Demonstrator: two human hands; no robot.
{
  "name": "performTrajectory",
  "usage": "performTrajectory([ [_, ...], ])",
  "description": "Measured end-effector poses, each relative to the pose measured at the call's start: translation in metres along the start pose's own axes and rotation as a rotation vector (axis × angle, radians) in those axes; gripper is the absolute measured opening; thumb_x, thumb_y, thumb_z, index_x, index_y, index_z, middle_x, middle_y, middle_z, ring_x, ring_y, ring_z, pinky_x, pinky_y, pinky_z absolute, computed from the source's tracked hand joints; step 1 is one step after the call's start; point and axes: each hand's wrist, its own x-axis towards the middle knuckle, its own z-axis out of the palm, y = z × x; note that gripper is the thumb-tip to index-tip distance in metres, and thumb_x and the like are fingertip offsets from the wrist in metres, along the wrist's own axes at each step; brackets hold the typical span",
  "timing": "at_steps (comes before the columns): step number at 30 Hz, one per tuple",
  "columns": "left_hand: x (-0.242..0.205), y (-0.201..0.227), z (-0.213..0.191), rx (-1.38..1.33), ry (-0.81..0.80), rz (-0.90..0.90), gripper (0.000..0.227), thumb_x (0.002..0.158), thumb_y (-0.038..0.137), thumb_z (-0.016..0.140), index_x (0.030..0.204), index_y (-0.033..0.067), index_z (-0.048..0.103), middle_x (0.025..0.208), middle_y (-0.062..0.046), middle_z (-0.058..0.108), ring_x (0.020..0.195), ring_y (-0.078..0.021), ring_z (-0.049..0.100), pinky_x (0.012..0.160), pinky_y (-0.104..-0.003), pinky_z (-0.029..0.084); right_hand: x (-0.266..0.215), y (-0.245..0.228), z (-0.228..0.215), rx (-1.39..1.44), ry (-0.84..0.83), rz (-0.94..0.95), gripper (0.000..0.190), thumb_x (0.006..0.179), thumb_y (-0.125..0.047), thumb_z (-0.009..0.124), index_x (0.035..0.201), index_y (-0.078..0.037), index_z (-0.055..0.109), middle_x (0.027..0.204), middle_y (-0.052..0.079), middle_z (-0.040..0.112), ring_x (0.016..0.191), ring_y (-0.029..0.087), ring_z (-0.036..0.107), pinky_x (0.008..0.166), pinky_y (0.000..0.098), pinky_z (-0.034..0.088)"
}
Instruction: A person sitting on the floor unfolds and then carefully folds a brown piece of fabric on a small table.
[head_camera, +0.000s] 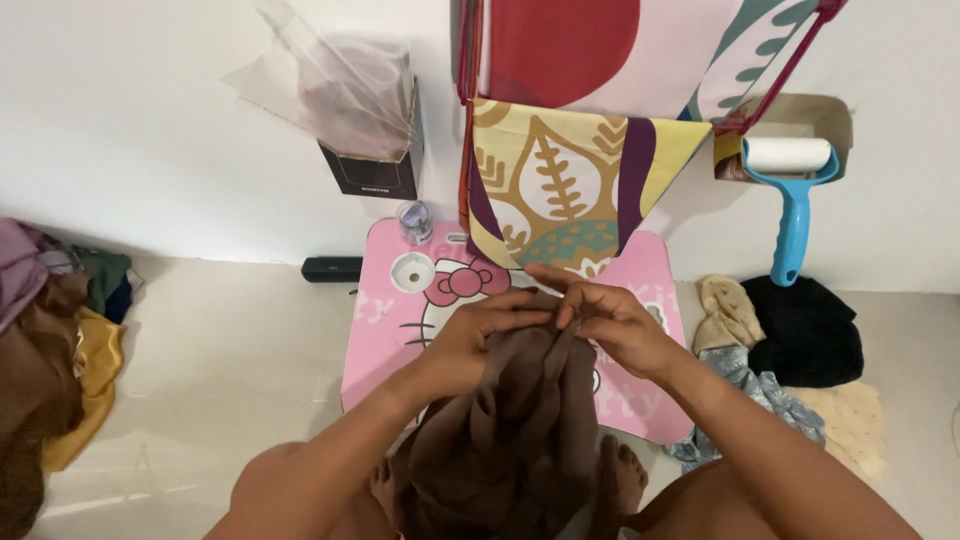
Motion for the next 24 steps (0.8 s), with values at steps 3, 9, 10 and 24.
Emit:
performTrajectory([
  [3, -0.003, -0.011, -0.008, -0.002, 0.013, 0.003, 0.032, 0.092, 0.014, 0.076, 0.123, 0.0061, 0.076, 0.122, -0.018, 0.072, 0.117, -0.0322, 0.066, 0.103, -0.049, 0.051, 0.013, 0.011, 0.003, 0.3, 0.003, 0.07, 0.012, 0.086, -0.001, 0.052, 0.09, 0.002, 0.063, 0.15, 0.029, 0.053, 0.139, 0.037, 0.051, 0.111, 0.0484, 0.04],
  [9, -0.014, -0.013, -0.016, -0.076, -0.033, 0.029, 0.028, 0.091, 0.015, 0.077, 0.116, 0.0023, 0.077, 0.116, -0.02, 0.074, 0.112, -0.0343, 0.069, 0.1, -0.05, 0.053, 0.034, 0.03, 0.011, 0.458, -0.086, 0.147, 0.01, 0.083, -0.004, 0.051, 0.086, -0.002, 0.06, 0.14, 0.027, 0.062, 0.131, 0.033, 0.058, 0.103, 0.0441, 0.048],
  [10, -0.015, -0.01, -0.019, -0.079, -0.062, 0.031, 0.026, 0.092, 0.01, 0.074, 0.116, 0.0025, 0.077, 0.114, -0.018, 0.074, 0.11, -0.0312, 0.069, 0.099, -0.048, 0.054, 0.038, 0.026, 0.017, 0.477, -0.094, 0.162, 0.009, 0.081, -0.005, 0.05, 0.086, -0.004, 0.058, 0.139, 0.028, 0.062, 0.128, 0.032, 0.059, 0.102, 0.0424, 0.048],
  [24, -0.024, 0.002, -0.016, -0.162, -0.072, -0.133, 0.044, 0.073, -0.011, 0.051, 0.109, -0.0072, 0.076, 0.108, -0.024, 0.072, 0.101, -0.027, 0.067, 0.092, -0.044, 0.059, 0.012, 0.034, -0.004, 0.149, 0.007, 0.148, 0.017, 0.083, 0.006, 0.058, 0.096, 0.008, 0.069, 0.094, 0.015, 0.067, 0.086, 0.018, 0.06, 0.076, 0.0294, 0.047],
])
